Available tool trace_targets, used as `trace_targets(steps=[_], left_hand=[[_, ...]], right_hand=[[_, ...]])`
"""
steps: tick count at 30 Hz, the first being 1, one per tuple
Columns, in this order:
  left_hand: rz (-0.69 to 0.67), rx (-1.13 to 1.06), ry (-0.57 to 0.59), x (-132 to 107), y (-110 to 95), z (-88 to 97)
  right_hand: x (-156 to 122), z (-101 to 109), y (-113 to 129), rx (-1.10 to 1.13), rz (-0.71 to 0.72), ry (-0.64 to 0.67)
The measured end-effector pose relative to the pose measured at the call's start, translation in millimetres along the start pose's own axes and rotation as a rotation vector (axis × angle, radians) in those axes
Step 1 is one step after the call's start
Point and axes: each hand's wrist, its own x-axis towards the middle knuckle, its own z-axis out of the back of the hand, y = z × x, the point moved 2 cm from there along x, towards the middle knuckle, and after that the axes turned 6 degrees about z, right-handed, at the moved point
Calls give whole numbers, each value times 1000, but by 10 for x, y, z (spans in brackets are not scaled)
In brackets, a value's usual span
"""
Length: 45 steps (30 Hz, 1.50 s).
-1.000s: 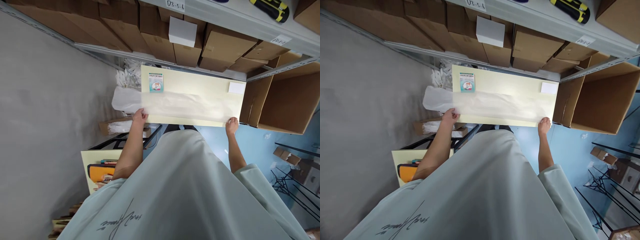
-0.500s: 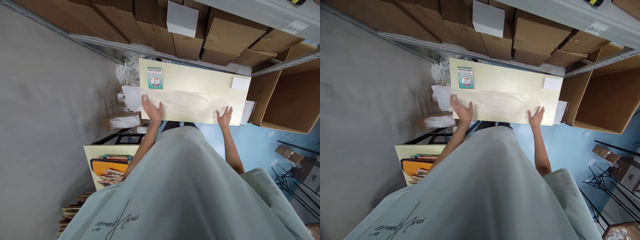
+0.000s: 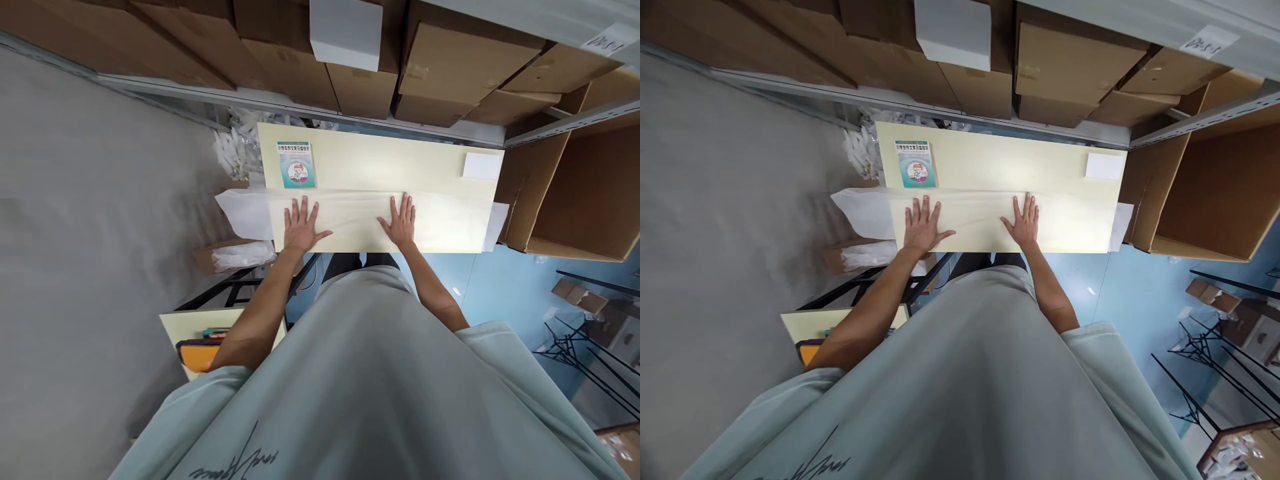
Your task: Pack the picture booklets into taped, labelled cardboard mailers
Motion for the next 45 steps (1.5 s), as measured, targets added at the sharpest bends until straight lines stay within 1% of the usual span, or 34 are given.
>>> trace_targets(steps=[2,4,6,7,8,9,11,12,14,16,18,21,23,26,28,30,32,34,35,36,37,38,39,42,43,44,45], left_hand=[[71,-24,-49,-72,179,88],[123,-79,-145,-109,265,151],[128,-149,-255,-105,249,188],[100,-177,-287,-88,203,192],[51,-192,-289,-62,135,182],[-12,-195,-263,-31,52,159],[-121,-176,-165,26,-114,80],[-140,-162,-122,45,-175,35],[-110,-137,-85,60,-217,-35],[-51,-109,-69,47,-149,-55],[-1,-84,-50,27,0,-10],[47,-77,-34,15,252,146],[62,-92,-35,12,353,248],[66,-111,-68,-17,349,313],[33,-101,-62,-51,280,284],[-5,-91,-17,-81,224,224],[-27,-98,21,-96,222,177],[-30,-138,6,-84,278,179],[-25,-174,-18,-65,319,202],[-14,-219,-50,-35,364,240],[3,-268,-92,8,408,291],[28,-317,-143,65,447,352],[56,-363,-199,137,479,420],[144,-462,-345,438,514,610],[170,-490,-364,560,508,652],[195,-522,-365,686,499,679],[223,-560,-353,810,490,690]], right_hand=[[-17,-3,-28,5,10,-7],[-53,-2,-65,5,32,0],[-91,5,-113,-4,64,27],[-101,12,-141,-11,80,41],[-99,23,-170,-18,96,55],[-82,37,-198,-26,112,66],[-8,73,-242,-37,153,83],[39,94,-257,-42,175,86],[119,137,-273,-46,213,87],[129,171,-280,-42,229,74],[43,186,-294,-30,207,51],[-203,164,-355,-10,48,-5],[-366,127,-399,0,-67,-31],[-525,80,-449,8,-143,-45],[-585,78,-497,-3,-160,-43],[-625,103,-562,-27,-161,-30],[-641,150,-604,-48,-166,-31],[-605,210,-550,-58,-194,-67],[-559,240,-458,-59,-204,-92],[-490,265,-313,-53,-198,-114],[-394,283,-111,-35,-167,-128],[-274,291,143,-6,-109,-130],[-132,288,440,53,-19,-123],[369,223,1410,274,273,-62],[537,188,1696,322,335,-43],[693,148,1940,352,364,-28],[831,104,2133,369,362,-16]])
